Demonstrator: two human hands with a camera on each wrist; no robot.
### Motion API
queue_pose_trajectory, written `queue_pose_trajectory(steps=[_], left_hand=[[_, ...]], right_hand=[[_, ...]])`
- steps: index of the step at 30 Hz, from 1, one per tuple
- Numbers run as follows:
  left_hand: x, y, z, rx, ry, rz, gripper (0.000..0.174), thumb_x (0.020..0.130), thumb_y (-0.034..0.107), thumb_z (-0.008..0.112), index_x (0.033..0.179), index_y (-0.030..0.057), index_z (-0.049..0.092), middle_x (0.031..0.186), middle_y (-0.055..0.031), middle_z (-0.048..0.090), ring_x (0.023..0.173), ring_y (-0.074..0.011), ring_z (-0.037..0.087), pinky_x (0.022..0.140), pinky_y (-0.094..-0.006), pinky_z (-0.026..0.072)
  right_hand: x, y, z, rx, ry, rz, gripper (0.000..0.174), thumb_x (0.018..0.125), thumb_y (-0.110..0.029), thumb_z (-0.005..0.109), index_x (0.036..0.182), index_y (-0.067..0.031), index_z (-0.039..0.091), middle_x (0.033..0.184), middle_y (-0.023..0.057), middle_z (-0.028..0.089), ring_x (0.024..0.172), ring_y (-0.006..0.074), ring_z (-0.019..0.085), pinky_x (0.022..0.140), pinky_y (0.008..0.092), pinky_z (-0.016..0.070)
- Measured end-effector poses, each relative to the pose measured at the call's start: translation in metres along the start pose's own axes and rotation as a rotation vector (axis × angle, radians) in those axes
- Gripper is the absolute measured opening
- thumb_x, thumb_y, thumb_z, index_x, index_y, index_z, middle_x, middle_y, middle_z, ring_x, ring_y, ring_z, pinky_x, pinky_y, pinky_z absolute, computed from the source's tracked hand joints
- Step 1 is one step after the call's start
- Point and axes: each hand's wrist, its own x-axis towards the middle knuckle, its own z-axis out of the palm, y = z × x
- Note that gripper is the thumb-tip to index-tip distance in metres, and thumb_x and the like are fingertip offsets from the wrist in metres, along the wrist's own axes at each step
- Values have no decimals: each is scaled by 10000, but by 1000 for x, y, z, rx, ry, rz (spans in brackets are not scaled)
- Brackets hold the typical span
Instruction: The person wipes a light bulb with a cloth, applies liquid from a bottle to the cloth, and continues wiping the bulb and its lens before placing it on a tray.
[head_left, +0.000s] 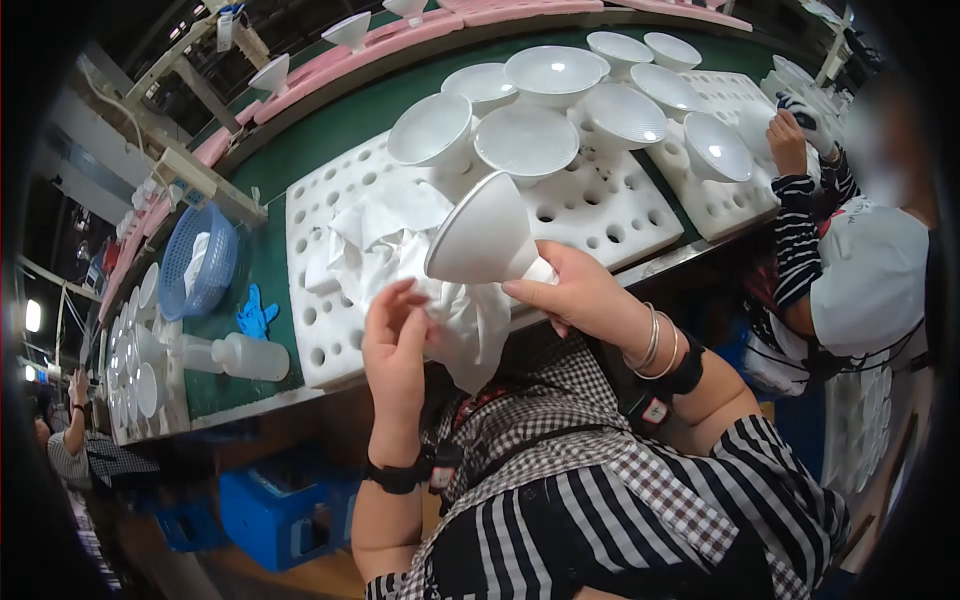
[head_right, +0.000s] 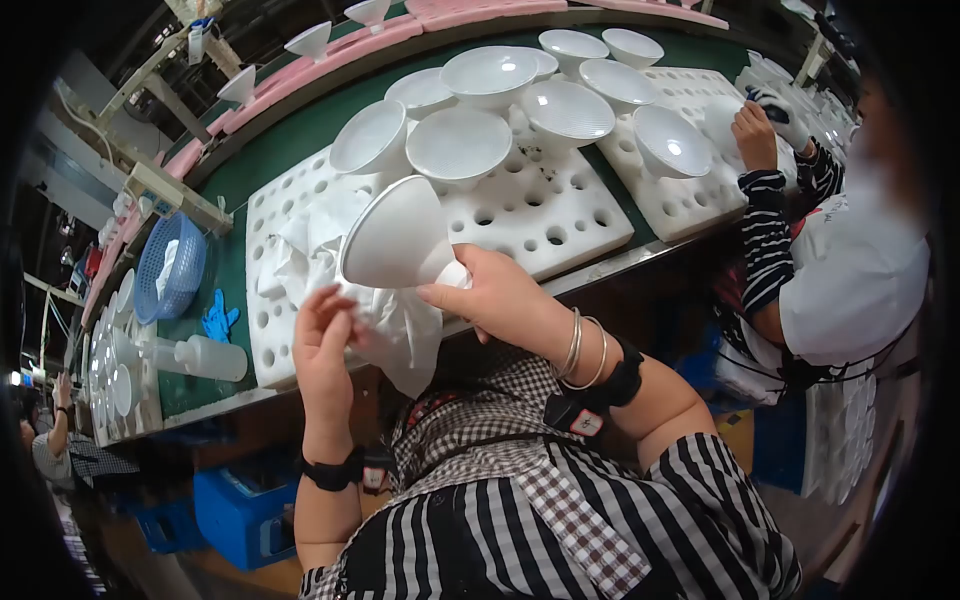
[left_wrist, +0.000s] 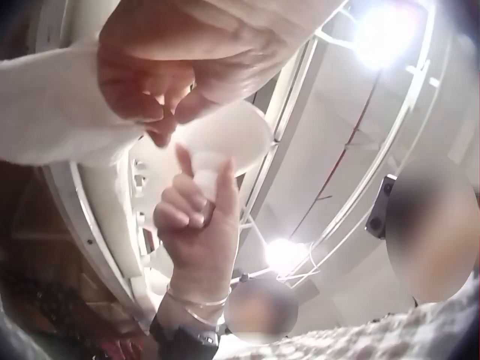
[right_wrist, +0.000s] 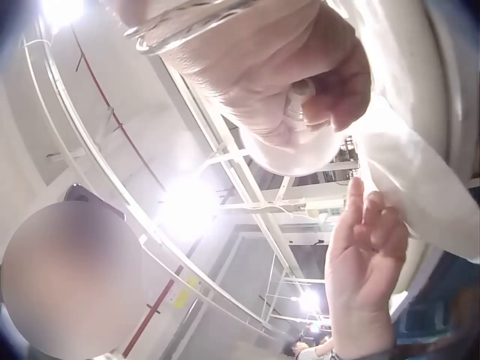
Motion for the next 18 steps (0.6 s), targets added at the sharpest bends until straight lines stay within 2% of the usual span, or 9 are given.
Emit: queue_pose_trajectory(steps=[1,3,4,6,7,9,13,15,18], left_hand=[[3,4,0,67,10,134,375,961,30,534,1333,-5,516,1146,-69,613,872,-113,580,829,-260,476],[11,11,0,204,9,224,367,917,11,602,1283,-12,579,1128,-78,629,874,-110,597,786,-253,496],[13,9,-3,209,28,222,367,917,11,602,1283,-12,579,1128,-78,629,874,-110,597,786,-253,496],[16,3,-9,249,-50,144,277,888,7,638,1162,-22,665,1065,-73,667,867,-111,625,764,-248,505],[16,4,-11,252,-45,142,277,888,7,638,1162,-22,665,1065,-73,667,867,-111,625,764,-248,505],[15,5,-12,261,-29,125,208,869,0,648,1067,-23,707,979,-69,693,821,-109,648,716,-241,516],[10,3,-12,374,15,139,213,862,-19,628,1058,-18,709,974,-78,700,780,-119,659,680,-237,523],[12,9,-12,358,44,147,207,847,-28,625,1033,-17,715,937,-84,701,752,-123,663,656,-238,524],[22,24,-13,415,61,133,189,836,0,633,1003,-23,719,891,-93,713,740,-133,668,665,-249,525]], right_hand=[[-2,-2,4,-1,-16,4,539,879,-353,715,1219,34,559,857,90,670,518,105,574,463,236,465],[-8,-7,13,-163,48,-28,622,880,-331,684,1341,35,484,822,131,674,558,176,619,522,291,500],[-6,1,17,-165,29,-30,622,880,-331,684,1341,35,484,822,131,674,558,176,619,522,291,500],[1,16,22,-411,231,-472,716,881,-312,673,1441,27,383,834,186,675,630,269,654,616,354,524],[0,16,22,-408,225,-473,716,881,-312,673,1441,27,383,834,186,675,630,269,654,616,354,524],[-7,7,20,-564,206,-326,735,882,-285,673,1478,-4,347,894,207,676,727,326,664,692,398,521],[-8,-1,25,-747,193,-310,748,865,-255,697,1491,-36,352,890,191,673,736,309,663,668,396,515],[-7,-1,29,-926,237,-468,753,845,-212,714,1498,-74,365,822,137,646,704,290,640,630,401,498],[-9,-4,33,-1080,227,-575,755,837,-186,713,1506,-107,369,768,103,594,656,271,604,606,396,482]])
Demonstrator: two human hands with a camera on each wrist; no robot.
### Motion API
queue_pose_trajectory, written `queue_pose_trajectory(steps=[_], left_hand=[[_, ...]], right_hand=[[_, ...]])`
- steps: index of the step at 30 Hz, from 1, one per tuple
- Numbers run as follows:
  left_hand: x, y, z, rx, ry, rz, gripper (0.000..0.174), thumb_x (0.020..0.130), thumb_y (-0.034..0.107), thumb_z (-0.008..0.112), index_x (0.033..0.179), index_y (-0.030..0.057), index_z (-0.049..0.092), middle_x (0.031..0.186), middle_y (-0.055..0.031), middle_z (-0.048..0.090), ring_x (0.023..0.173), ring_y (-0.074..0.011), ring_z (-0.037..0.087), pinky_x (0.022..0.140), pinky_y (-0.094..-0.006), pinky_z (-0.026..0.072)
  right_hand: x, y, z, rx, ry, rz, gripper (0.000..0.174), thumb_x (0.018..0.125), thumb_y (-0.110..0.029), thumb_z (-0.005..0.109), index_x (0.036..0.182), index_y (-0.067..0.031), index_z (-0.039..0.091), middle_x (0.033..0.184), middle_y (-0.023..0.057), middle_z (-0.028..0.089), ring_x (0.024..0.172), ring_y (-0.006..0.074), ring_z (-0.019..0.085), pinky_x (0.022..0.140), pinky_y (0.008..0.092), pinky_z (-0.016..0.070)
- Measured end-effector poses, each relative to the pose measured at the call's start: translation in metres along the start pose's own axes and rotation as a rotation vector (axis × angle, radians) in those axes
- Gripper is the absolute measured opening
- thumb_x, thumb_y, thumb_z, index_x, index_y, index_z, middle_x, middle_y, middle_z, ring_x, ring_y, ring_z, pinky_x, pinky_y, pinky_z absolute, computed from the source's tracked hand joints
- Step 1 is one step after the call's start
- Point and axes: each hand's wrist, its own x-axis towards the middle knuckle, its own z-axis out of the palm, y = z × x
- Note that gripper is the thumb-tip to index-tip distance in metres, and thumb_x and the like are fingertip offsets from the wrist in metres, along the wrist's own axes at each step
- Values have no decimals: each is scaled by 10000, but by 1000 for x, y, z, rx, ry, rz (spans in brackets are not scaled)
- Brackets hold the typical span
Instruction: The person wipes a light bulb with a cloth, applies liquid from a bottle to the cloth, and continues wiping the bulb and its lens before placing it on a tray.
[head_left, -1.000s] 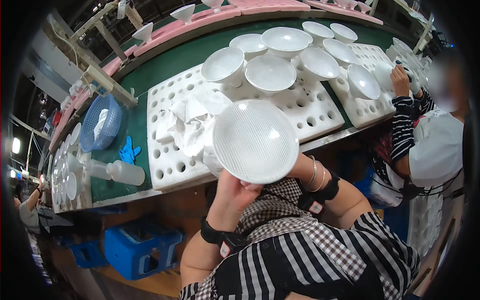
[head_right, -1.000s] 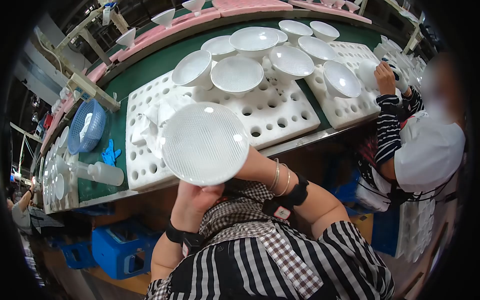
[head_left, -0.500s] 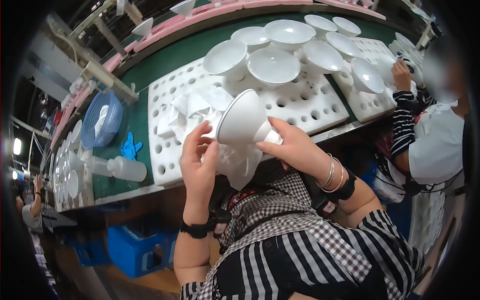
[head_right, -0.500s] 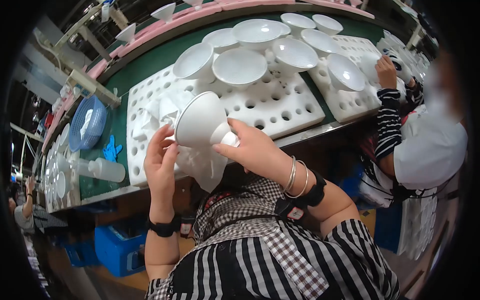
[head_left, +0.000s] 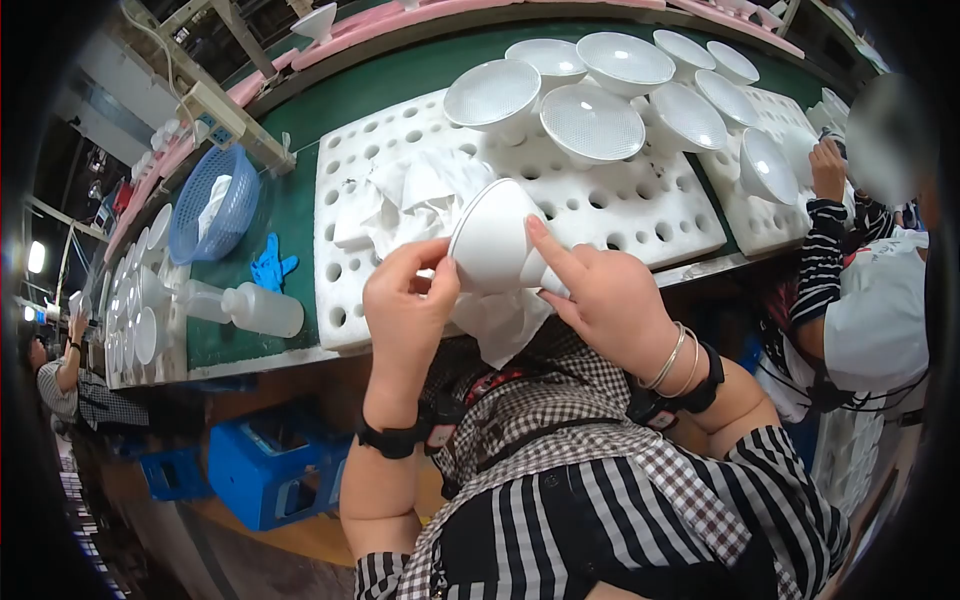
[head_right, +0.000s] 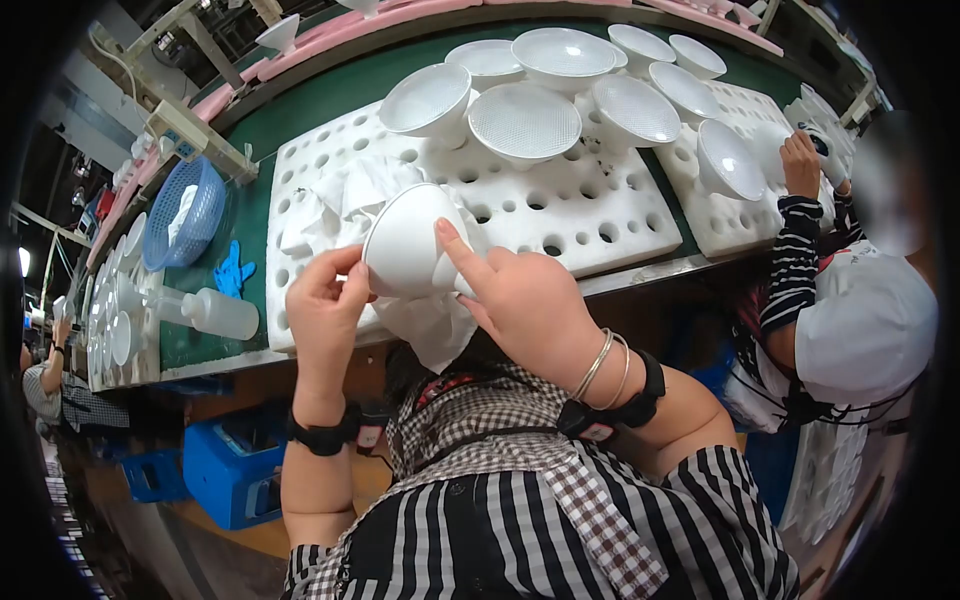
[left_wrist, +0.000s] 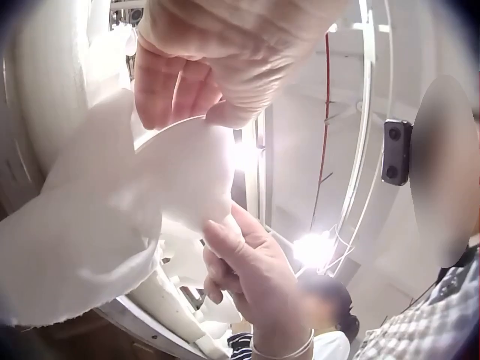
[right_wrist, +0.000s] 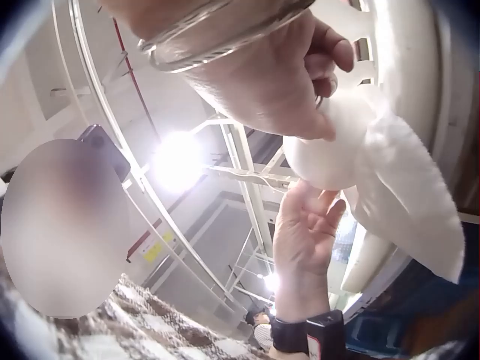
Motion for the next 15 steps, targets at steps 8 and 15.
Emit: queue_pose_trajectory(steps=[8,15], left_hand=[[21,25,-10,125,-85,-3,184,827,40,627,968,-26,726,854,-100,722,726,-136,662,640,-256,520],[-13,13,-7,162,-8,259,191,791,-82,631,962,-19,690,850,-84,671,690,-146,648,597,-255,530]], right_hand=[[-6,4,15,365,-35,36,721,899,-229,672,1517,-81,330,791,116,588,648,231,582,642,367,491],[-14,7,27,959,-147,297,782,946,-323,617,1524,14,211,923,259,670,741,345,672,687,415,514]])
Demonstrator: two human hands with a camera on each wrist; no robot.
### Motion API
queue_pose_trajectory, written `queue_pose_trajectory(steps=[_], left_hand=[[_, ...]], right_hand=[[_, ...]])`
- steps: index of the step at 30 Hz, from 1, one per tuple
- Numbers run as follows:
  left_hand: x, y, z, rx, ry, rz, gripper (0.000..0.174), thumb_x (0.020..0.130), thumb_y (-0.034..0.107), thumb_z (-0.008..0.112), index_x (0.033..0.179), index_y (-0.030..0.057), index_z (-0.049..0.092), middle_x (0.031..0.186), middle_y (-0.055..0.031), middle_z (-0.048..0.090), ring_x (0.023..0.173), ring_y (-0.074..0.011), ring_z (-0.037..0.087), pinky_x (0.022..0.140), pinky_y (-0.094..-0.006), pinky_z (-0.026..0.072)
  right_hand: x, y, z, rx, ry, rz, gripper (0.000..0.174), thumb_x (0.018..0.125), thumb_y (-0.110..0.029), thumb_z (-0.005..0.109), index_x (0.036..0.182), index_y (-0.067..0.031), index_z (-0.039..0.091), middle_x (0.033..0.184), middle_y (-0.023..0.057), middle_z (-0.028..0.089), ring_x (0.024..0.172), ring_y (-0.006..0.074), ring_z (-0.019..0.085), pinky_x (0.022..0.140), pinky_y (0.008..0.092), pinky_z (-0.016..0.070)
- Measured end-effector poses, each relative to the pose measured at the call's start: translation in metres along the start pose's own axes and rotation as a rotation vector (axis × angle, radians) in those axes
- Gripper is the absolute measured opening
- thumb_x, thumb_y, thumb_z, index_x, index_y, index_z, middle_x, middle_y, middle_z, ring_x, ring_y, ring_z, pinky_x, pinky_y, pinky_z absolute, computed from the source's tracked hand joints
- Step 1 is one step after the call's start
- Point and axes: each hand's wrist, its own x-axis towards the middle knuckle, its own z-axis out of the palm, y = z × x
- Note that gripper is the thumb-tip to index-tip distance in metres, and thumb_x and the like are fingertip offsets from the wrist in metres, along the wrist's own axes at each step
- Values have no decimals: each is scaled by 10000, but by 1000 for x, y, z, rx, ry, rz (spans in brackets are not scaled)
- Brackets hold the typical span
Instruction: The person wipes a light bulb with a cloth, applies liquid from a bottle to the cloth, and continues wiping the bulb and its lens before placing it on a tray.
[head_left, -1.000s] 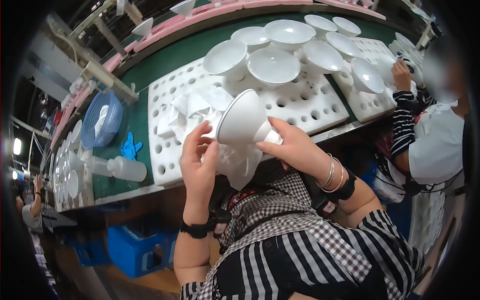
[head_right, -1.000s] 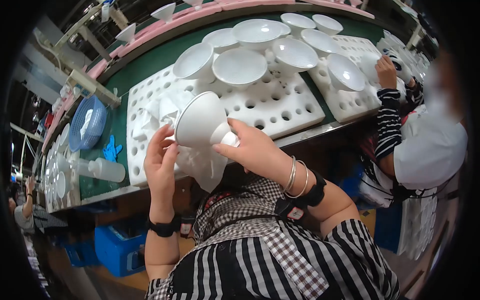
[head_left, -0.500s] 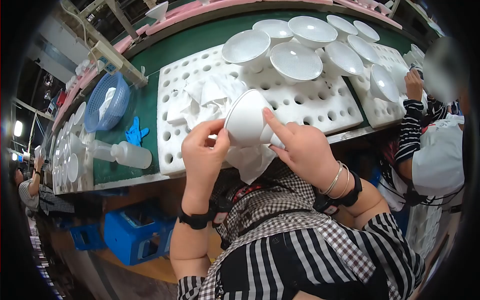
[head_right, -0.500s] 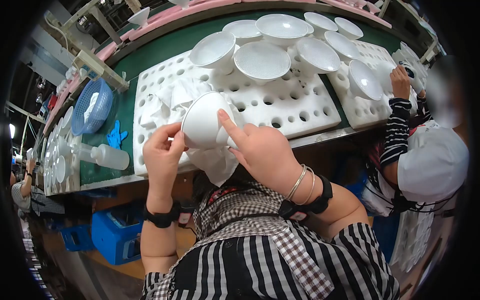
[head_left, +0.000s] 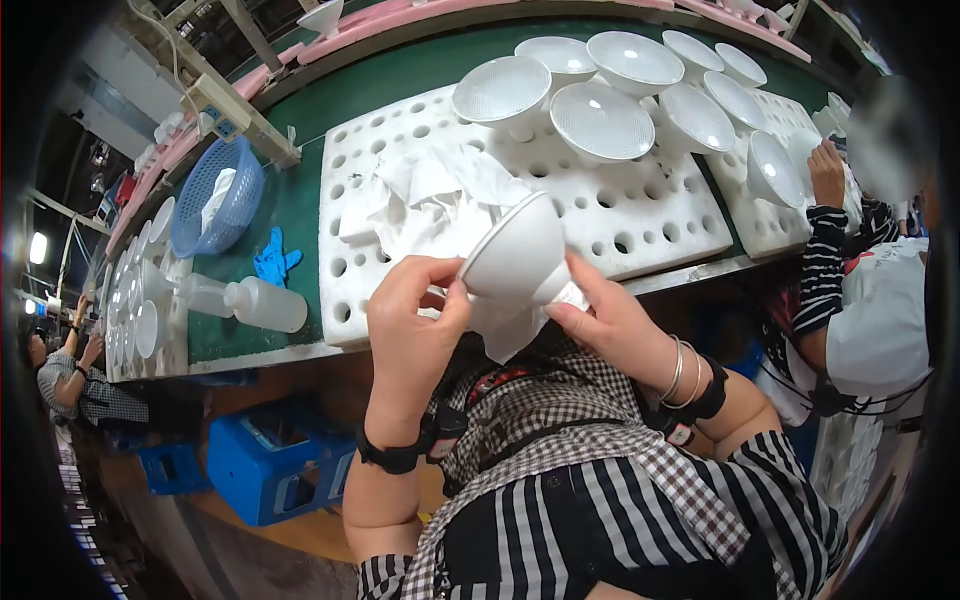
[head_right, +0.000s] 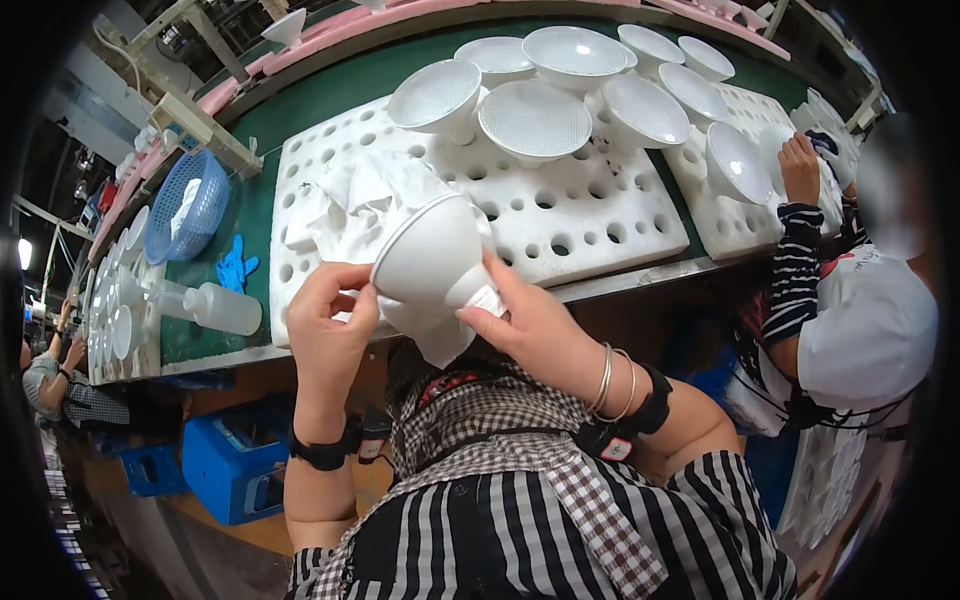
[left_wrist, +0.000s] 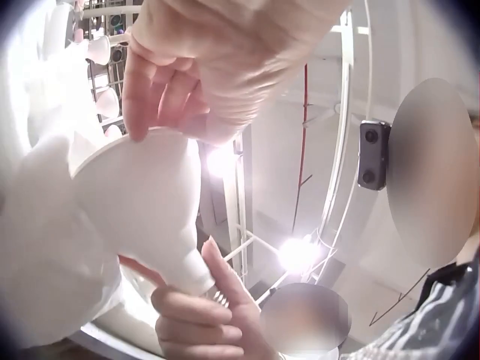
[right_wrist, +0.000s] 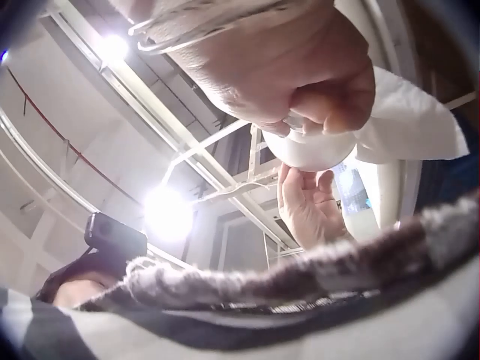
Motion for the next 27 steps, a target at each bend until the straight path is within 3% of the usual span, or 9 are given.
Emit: queue_pose_trajectory(steps=[1,4,9,12,14,17,20,25,27], left_hand=[[-1,3,1,-5,-26,-57,188,790,-83,631,958,-19,688,845,-87,667,691,-144,650,594,-254,531],[-3,-4,9,-32,-38,-90,192,785,-83,635,957,-14,686,851,-96,665,676,-145,653,591,-258,534],[1,-16,22,42,-11,15,153,786,-78,643,927,-30,679,794,-84,658,671,-146,642,621,-238,524],[6,-20,25,111,14,133,145,792,-75,644,929,-39,678,778,-83,658,667,-148,642,631,-244,526],[13,-15,26,100,1,98,151,801,-78,638,942,-41,678,796,-82,662,684,-142,647,647,-244,527],[17,-17,29,12,-30,38,157,825,-79,623,966,-44,681,838,-75,667,721,-128,652,679,-239,527],[18,-23,36,-113,-51,-11,161,849,-76,612,992,-51,682,880,-68,669,753,-114,649,707,-231,526],[21,-23,42,-228,-51,-55,137,879,-51,617,1003,-59,674,889,-56,669,758,-101,637,713,-220,522],[26,-22,45,-381,-74,-279,103,893,-13,639,987,-39,672,860,-36,663,761,-82,618,714,-212,506]], right_hand=[[-2,4,-3,-362,111,-133,812,932,-306,633,1524,27,188,799,236,657,637,339,654,607,407,503],[-2,-20,-15,-587,150,-177,838,915,-291,652,1524,35,178,713,205,642,615,340,645,575,402,491],[1,-24,-26,-612,131,-95,840,901,-293,672,1523,30,209,711,206,639,615,335,642,588,400,493],[9,0,-28,-474,193,-195,775,919,-287,658,1515,15,265,771,168,666,585,290,626,609,390,504],[11,-10,-31,33,76,122,694,948,-286,624,1509,-15,317,758,59,618,541,157,544,526,315,477],[14,-22,-41,253,-21,346,605,972,-287,588,1483,-41,376,703,-48,486,522,45,420,431,222,391],[18,-23,-47,426,-47,344,538,979,-304,577,1434,-53,433,659,-68,390,500,4,333,392,163,304],[20,-11,-56,524,-84,357,501,983,-309,571,1400,-57,457,656,-71,383,492,9,329,393,172,317],[19,-8,-54,540,-93,352,501,983,-310,569,1400,-56,456,656,-71,383,490,8,330,395,172,319]])
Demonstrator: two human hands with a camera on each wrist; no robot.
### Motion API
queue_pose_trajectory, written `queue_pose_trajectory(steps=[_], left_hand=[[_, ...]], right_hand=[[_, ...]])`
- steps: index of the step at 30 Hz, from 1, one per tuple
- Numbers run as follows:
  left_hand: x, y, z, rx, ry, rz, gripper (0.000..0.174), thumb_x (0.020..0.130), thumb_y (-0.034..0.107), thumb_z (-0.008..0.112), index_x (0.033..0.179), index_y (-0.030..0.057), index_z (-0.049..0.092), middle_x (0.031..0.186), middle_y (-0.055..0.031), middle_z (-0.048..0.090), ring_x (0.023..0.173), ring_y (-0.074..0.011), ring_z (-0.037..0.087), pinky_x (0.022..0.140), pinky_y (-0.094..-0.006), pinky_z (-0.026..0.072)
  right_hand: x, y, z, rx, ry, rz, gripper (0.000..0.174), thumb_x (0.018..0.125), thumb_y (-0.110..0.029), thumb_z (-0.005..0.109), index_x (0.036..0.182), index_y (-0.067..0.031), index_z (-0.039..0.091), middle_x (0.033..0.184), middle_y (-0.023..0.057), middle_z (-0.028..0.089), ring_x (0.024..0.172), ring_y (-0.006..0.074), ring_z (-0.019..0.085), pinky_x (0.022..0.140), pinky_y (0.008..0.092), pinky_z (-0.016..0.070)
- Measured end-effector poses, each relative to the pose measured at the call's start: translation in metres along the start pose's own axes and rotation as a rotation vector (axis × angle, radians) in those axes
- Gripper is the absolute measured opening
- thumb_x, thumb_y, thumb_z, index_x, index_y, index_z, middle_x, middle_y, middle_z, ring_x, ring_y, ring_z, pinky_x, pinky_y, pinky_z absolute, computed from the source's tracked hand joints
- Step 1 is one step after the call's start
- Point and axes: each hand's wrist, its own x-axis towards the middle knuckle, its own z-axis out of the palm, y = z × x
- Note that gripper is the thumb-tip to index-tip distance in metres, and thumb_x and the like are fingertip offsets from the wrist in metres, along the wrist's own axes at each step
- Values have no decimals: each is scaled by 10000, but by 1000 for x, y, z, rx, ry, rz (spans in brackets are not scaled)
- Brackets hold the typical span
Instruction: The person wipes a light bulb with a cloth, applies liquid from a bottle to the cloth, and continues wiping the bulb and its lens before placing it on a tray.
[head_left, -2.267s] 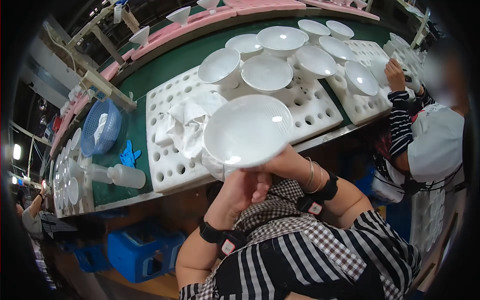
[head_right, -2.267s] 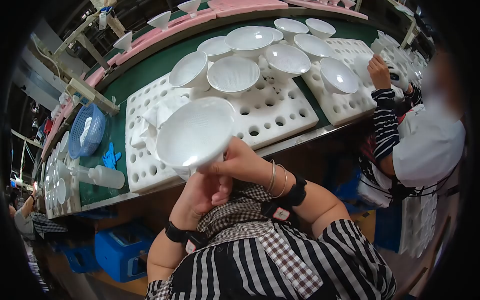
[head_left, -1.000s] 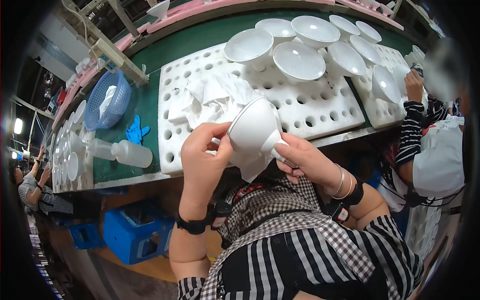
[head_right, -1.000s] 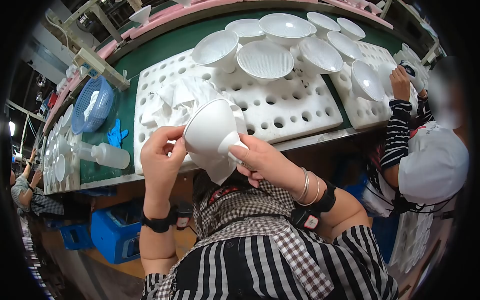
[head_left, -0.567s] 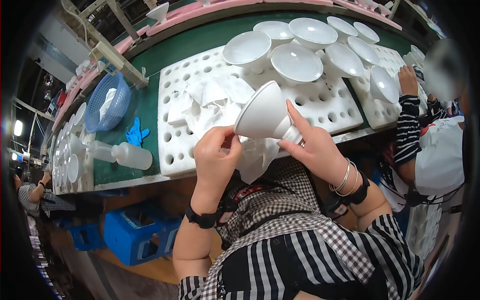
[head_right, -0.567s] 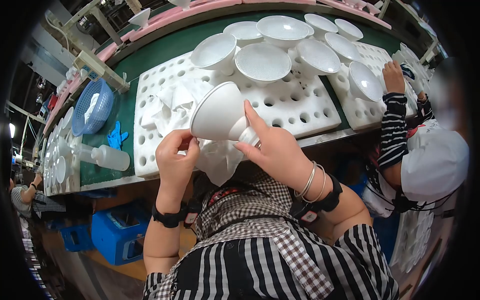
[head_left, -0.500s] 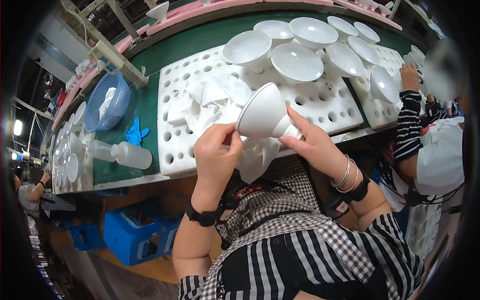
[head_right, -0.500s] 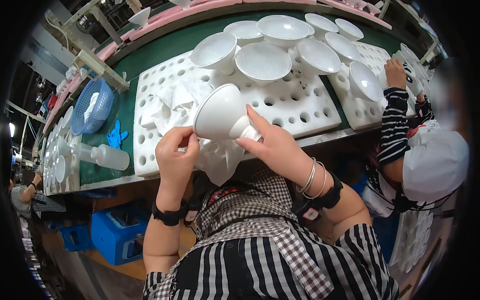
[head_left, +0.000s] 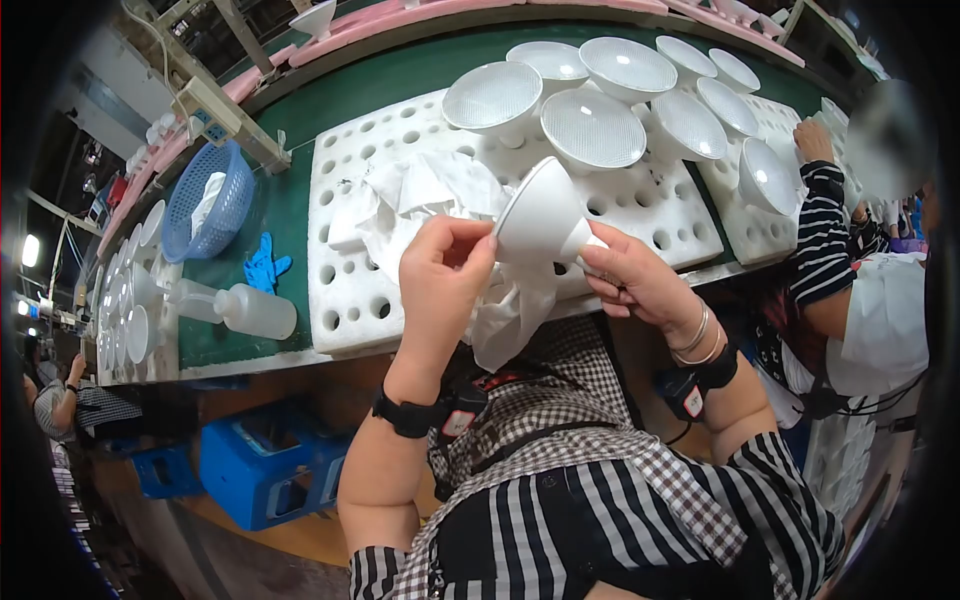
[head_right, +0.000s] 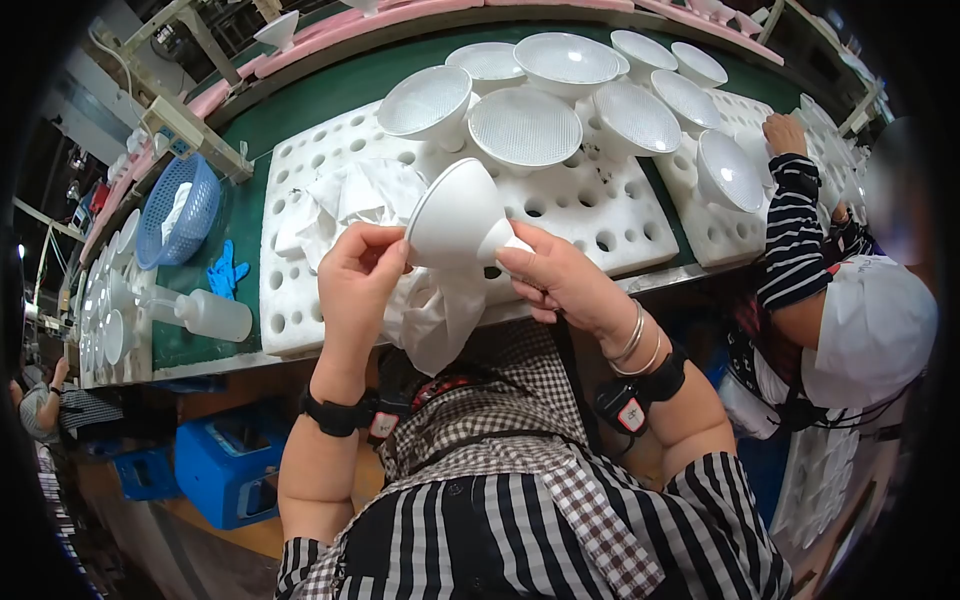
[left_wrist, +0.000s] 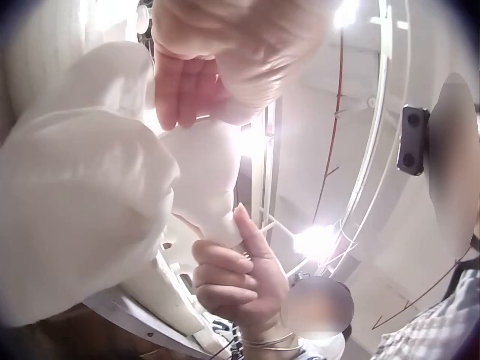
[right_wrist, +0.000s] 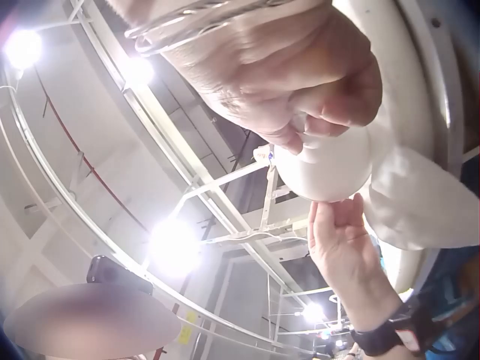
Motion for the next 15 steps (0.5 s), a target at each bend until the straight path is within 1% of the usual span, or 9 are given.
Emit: queue_pose_trajectory(steps=[3,5,6,8,9,11,12,14,15], left_hand=[[7,13,10,-148,23,-37,36,875,33,677,901,7,674,818,7,637,704,-45,583,665,-196,475],[9,15,11,-119,22,-45,50,880,52,687,898,8,673,814,8,638,705,-46,580,667,-196,472],[10,16,12,-90,23,-51,68,884,71,696,896,8,672,810,9,639,706,-47,577,668,-197,469],[10,13,8,-111,12,-62,90,888,88,704,897,5,670,811,5,643,712,-48,576,663,-198,467],[10,10,6,-133,2,-75,111,893,105,711,898,2,669,812,2,646,717,-48,575,658,-200,466],[6,0,-1,-159,-6,-87,107,911,97,685,929,-5,659,812,-12,643,713,-64,572,667,-210,467],[4,-5,-3,-188,-8,-104,108,929,90,658,960,-13,650,811,-25,640,708,-79,569,677,-220,469],[1,-9,-4,-216,-8,-116,116,939,89,644,982,-19,645,810,-30,640,707,-85,574,678,-227,477],[0,-11,-5,-246,1,-127,125,950,88,631,1003,-26,640,809,-35,641,706,-91,578,679,-234,484]], right_hand=[[-1,7,3,-81,44,-29,555,981,-305,575,1449,-55,412,656,-71,382,499,7,342,395,168,316],[0,14,2,-237,111,-68,618,968,-277,599,1491,-45,365,693,-55,494,534,42,443,444,219,412],[7,28,-3,-235,112,-69,618,968,-277,599,1491,-45,365,693,-55,494,534,42,443,444,219,412],[24,59,-16,-621,282,-666,703,927,-254,660,1508,-29,335,772,31,624,598,138,556,567,302,494],[15,47,-8,-620,286,-670,703,927,-254,660,1508,-29,335,772,31,624,598,138,556,567,302,494],[-11,12,14,-915,401,-325,717,876,-254,720,1475,-26,399,890,130,686,680,246,626,678,368,510],[-10,15,11,-913,406,-326,717,876,-254,720,1475,-26,399,890,130,686,680,246,626,678,368,510],[-6,22,6,-1133,475,-712,695,838,-262,754,1432,-40,469,908,178,679,708,298,636,657,378,501],[-8,22,7,-1131,477,-712,695,838,-262,754,1432,-40,469,908,178,679,708,298,636,657,378,501]])
